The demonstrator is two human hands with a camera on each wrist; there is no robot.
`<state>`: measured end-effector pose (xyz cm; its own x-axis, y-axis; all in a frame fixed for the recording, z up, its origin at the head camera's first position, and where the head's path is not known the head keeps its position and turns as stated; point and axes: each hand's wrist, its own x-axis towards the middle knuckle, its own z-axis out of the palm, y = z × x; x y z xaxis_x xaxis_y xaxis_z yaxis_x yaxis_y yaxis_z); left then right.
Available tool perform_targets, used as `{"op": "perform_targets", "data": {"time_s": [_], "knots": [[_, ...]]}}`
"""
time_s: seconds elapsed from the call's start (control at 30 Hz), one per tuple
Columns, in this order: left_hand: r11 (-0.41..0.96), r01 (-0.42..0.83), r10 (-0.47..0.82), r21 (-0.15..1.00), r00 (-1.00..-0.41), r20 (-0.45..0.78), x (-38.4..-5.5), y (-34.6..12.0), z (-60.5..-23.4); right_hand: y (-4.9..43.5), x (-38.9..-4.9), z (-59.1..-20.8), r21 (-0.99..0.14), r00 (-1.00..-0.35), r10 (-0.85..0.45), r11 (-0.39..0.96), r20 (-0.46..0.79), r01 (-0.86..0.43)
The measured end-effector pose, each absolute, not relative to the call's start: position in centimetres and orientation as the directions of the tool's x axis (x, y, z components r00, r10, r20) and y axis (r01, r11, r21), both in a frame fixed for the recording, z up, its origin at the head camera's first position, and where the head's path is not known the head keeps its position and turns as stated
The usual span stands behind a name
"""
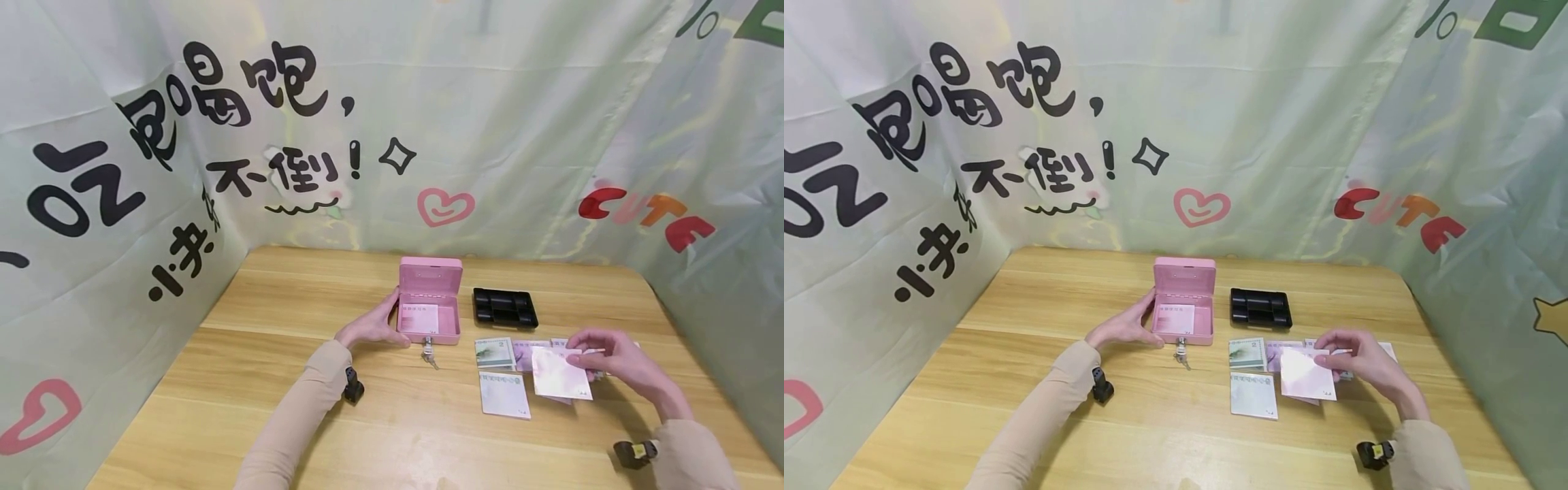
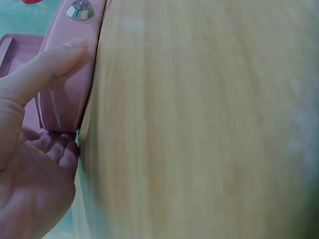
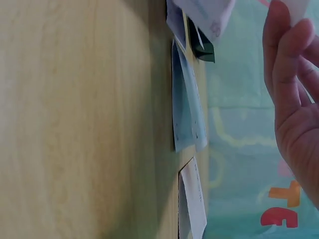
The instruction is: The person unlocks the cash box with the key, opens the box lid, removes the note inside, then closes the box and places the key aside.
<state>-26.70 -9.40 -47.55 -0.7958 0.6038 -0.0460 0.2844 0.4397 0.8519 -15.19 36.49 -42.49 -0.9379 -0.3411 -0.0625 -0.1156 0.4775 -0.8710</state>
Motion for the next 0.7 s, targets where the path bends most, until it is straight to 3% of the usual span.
{"op": "perform_targets", "data": {"time_s": [0.7], "knots": [[0.451,0.304,0.605,0.839,-0.795,-0.037,-26.8,-9.4,-47.7,37.0,-15.2,-43.7,-0.891,-0.859,-0.503,0.427,-0.092,-0.155]]}}
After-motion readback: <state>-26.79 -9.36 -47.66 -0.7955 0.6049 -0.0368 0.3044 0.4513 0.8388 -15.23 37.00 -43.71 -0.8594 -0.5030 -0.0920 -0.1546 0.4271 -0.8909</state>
